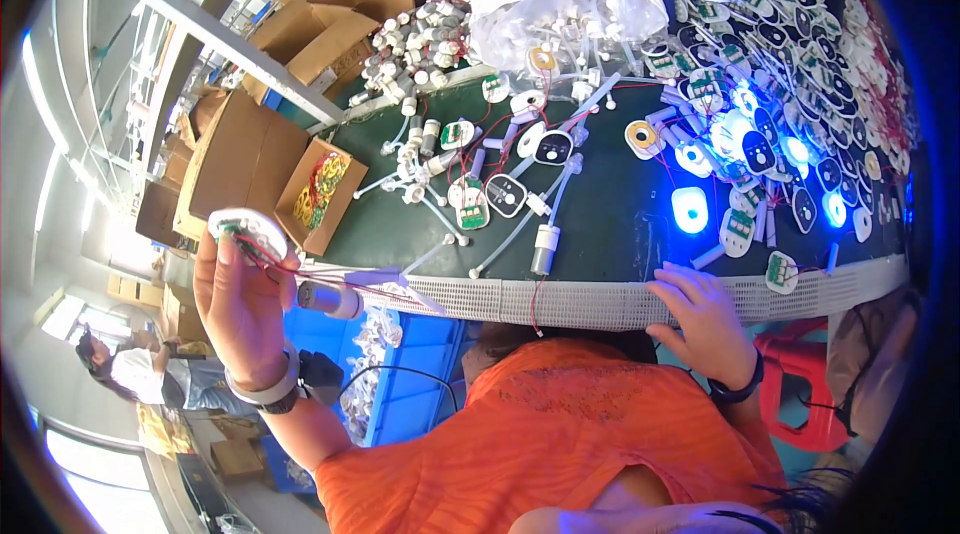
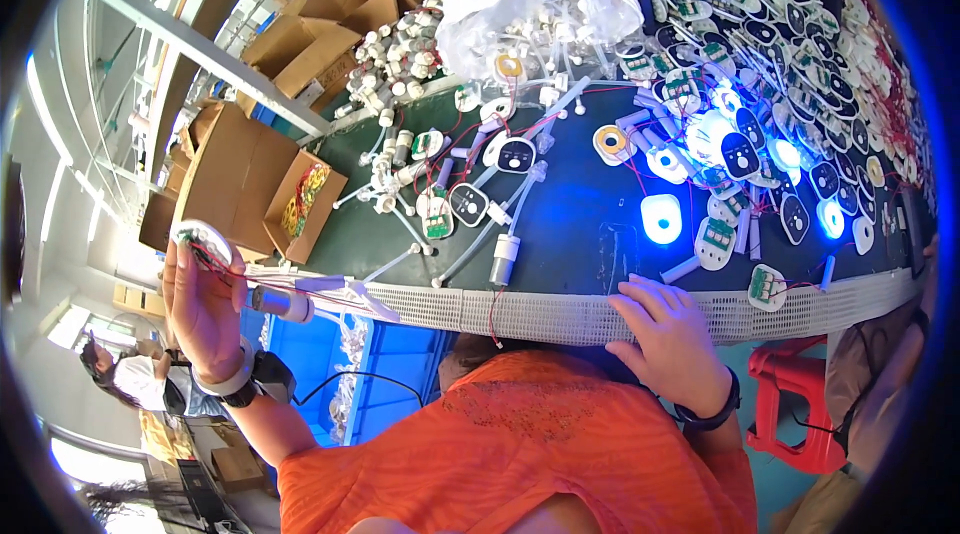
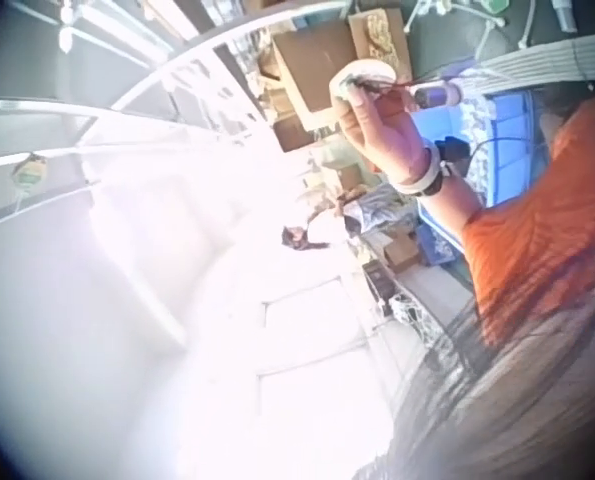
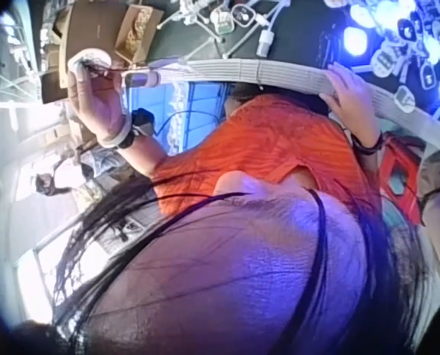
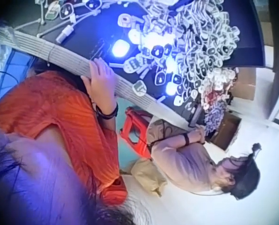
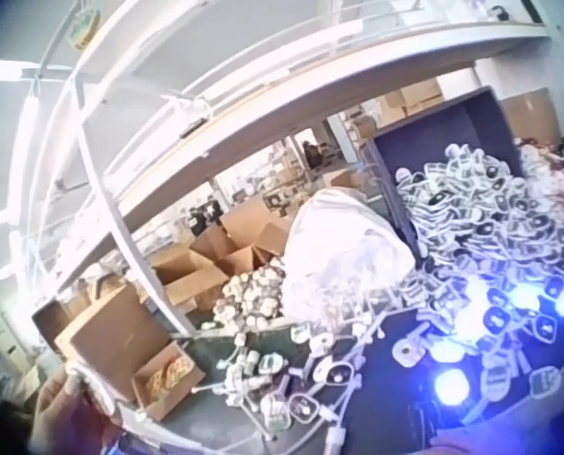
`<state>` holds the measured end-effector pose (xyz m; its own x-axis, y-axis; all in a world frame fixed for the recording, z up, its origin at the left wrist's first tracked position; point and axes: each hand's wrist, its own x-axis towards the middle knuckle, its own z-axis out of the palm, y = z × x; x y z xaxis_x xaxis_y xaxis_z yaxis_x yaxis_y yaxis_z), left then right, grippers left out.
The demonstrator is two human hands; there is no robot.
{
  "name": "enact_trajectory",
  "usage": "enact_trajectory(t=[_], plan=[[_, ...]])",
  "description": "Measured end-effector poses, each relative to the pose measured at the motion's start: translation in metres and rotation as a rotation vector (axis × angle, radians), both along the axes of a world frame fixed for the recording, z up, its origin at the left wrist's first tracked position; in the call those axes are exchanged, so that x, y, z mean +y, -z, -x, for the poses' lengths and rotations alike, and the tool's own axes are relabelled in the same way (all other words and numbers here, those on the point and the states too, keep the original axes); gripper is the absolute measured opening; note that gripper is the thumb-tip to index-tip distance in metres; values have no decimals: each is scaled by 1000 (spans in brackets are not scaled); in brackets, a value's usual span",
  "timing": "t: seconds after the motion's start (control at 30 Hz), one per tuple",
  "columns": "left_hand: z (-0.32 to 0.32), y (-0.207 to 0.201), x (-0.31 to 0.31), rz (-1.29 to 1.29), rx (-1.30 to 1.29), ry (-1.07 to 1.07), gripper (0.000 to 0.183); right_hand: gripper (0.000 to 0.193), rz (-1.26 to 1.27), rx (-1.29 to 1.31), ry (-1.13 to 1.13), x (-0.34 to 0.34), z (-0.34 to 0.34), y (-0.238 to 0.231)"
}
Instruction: Manually assemble and test small electronic LED components at a factory workbench.
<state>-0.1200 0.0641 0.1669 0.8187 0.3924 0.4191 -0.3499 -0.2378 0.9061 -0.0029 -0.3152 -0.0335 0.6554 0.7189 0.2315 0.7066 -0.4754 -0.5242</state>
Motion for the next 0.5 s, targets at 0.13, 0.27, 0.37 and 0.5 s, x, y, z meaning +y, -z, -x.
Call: enact_trajectory(t=[0.13,0.27,0.37,0.5], plan=[[-13,-1,-4,59,-2,-27,24,45,-38,15,46,-4,-3,13],[-27,6,9,67,26,-25,25,37,-106,-16,58,-3,-7,23],[-39,14,23,107,34,9,25,26,-229,-16,129,4,-14,20],[-67,20,43,128,88,74,27,31,-182,-10,300,20,-18,21]])
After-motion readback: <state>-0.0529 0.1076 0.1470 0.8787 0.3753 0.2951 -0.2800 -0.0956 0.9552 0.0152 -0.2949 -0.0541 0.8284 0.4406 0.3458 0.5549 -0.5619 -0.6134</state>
